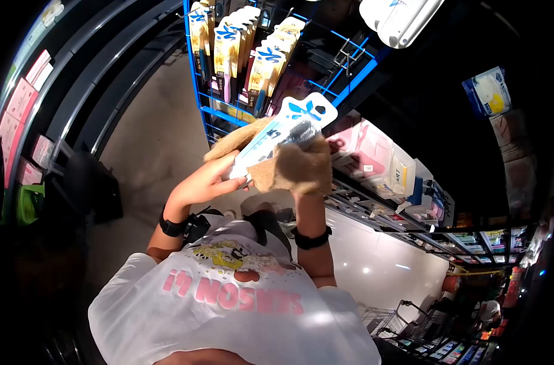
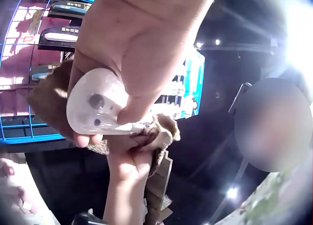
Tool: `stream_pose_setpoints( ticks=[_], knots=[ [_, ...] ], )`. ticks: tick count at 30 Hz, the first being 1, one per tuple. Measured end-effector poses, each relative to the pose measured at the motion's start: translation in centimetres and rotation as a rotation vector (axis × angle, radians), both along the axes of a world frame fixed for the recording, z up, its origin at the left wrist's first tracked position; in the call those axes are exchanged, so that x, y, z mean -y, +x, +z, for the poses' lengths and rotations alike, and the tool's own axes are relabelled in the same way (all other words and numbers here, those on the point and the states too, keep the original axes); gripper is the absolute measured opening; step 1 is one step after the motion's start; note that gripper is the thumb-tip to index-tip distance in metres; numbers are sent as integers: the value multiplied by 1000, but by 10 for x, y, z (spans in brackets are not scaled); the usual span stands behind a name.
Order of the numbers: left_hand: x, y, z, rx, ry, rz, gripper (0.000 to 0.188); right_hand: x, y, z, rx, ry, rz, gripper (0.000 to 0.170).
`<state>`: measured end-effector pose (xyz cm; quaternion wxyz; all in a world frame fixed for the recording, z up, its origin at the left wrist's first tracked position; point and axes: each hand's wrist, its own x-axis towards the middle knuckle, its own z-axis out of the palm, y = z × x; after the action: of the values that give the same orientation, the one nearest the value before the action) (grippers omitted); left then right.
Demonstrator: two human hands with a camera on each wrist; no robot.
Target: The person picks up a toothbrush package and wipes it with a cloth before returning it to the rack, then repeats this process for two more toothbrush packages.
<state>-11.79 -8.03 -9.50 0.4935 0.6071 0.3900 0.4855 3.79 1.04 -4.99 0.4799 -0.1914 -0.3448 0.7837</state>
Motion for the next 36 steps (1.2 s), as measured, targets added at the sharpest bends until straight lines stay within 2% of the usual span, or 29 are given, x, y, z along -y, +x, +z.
stream_pose_setpoints(
  ticks=[1,3,4,7,8,9,11,13,15,16,17,19,20,21,23,25,27,28,29,30,31,32,33,35,36],
  knots=[
    [-1,-1,1,-2,-1,-3,29,0,4,1,186,32,-123,8],
    [-3,-3,5,-104,81,63,27,16,-1,-1,152,24,-169,8],
    [-2,4,7,-94,111,160,24,28,-4,-4,119,17,-213,9],
    [2,12,-4,5,204,243,23,49,-13,-9,12,8,-329,14],
    [4,8,-6,-95,215,260,24,27,-19,-15,-73,409,-33,24],
    [2,7,-6,-100,215,262,24,26,-21,-20,-78,408,-32,24],
    [-1,6,-7,-91,351,442,50,31,-27,-30,991,1135,-559,29],
    [-3,3,-6,-126,306,402,53,33,-26,-39,990,1228,-618,34],
    [-6,1,2,-184,169,332,53,35,-27,-31,136,647,-103,37],
    [-6,-3,5,-282,188,319,48,30,-25,-42,133,659,-108,39],
    [-5,-10,5,-281,179,319,48,30,-23,-45,136,651,-105,39],
    [-3,-29,6,-635,206,50,37,27,-15,-46,655,933,-280,39],
    [-1,-38,10,-766,34,-40,28,15,-15,-34,861,1472,-500,35],
    [0,-46,15,-690,-105,-60,26,16,-16,-26,856,1474,-499,35],
    [-3,-53,7,-184,57,133,22,18,-21,-11,841,1419,-453,32],
    [-12,-52,8,199,218,231,43,21,-25,1,833,1357,-403,28],
    [-25,-38,21,277,345,216,54,27,-23,3,838,1286,-338,25],
    [-27,-29,23,393,283,152,57,21,-22,-17,831,1391,-290,25],
    [-30,-20,28,505,224,88,60,25,-23,-26,830,1389,-282,25],
    [-32,0,45,600,332,57,57,30,-28,-33,764,1170,-244,28],
    [-34,7,45,723,171,56,55,31,-32,-34,688,962,-207,31],
    [-33,8,45,736,175,75,55,31,-29,-21,932,1304,-205,34],
    [-33,10,45,749,177,93,56,33,-29,-13,930,1310,-204,34],
    [-26,9,46,699,208,125,59,40,-28,-8,847,842,-46,28],
    [-25,9,47,663,237,123,56,32,-27,-16,1055,1643,-396,22]
  ],
)
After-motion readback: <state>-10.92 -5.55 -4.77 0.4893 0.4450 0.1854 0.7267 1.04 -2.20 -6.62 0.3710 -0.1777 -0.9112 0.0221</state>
